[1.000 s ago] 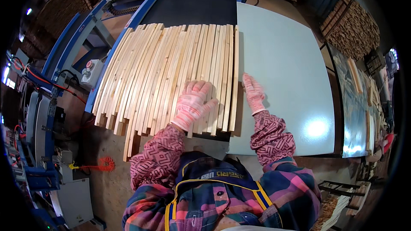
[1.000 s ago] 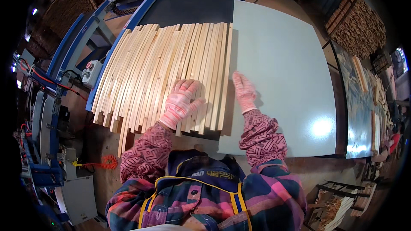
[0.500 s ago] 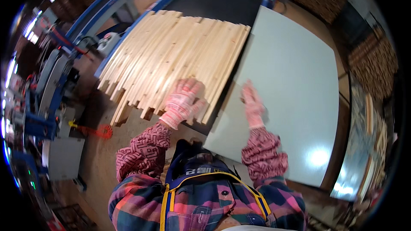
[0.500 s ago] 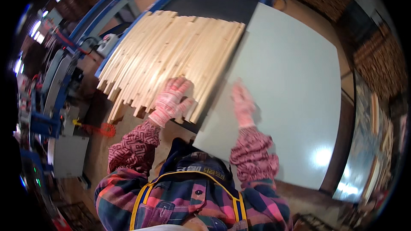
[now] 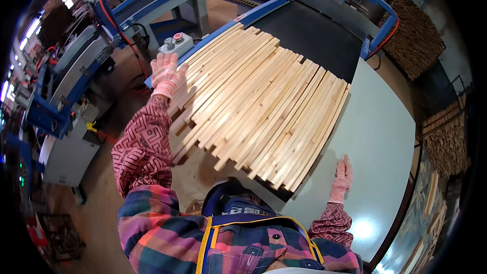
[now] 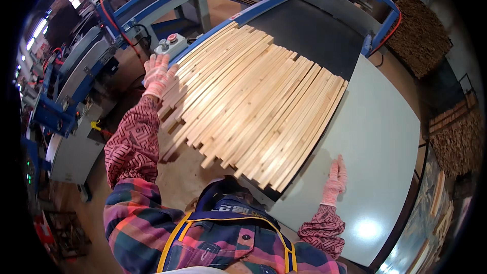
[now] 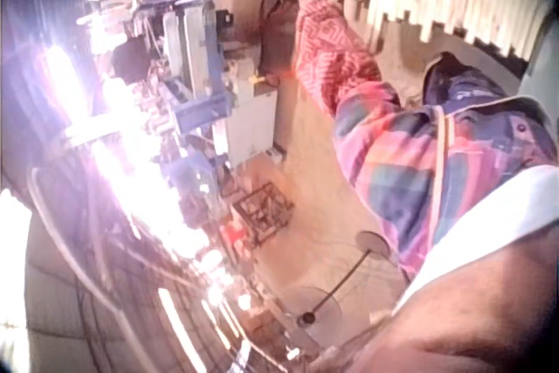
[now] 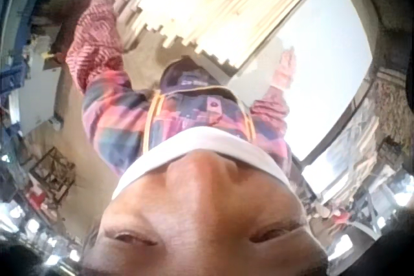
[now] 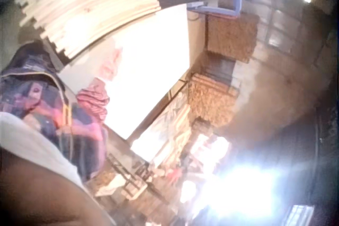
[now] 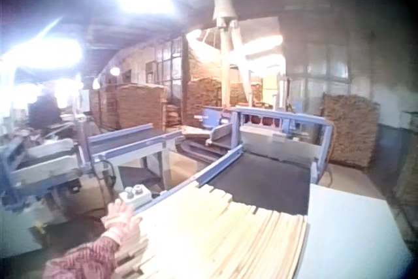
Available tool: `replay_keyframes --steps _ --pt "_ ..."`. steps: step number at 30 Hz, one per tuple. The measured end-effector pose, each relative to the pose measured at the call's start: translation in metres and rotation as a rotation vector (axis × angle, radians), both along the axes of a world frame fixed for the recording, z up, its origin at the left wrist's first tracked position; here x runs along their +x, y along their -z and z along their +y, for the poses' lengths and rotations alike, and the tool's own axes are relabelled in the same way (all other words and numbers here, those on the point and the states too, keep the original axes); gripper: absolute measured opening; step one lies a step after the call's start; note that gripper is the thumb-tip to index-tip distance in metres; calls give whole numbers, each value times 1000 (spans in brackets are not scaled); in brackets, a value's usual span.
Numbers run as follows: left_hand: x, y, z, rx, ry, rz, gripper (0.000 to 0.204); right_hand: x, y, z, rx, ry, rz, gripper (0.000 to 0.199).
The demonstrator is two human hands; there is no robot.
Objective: The person carries a stack of wooden planks through a workshop and places them on a pile. They then pick up bundles of thin wooden slats from a table and place them onto a conveyor belt, repeating this process multiple times.
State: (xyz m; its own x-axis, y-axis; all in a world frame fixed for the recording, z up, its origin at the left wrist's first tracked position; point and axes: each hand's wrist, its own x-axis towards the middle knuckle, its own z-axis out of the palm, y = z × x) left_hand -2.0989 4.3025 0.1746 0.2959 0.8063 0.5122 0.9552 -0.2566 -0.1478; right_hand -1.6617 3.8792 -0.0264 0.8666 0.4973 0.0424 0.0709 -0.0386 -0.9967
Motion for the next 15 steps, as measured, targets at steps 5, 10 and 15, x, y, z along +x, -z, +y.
replay_keyframes --steps 5,10,15 --pt "-7 -14 117 57 51 -23 41 26 45 -7 89 55 -127 43" --pt "-19 24 149 286 98 -25 34 -4 6 9 -132 164 -236 43" --pt "-20 17 149 51 42 15 41 -11 4 9 -128 203 -180 43"
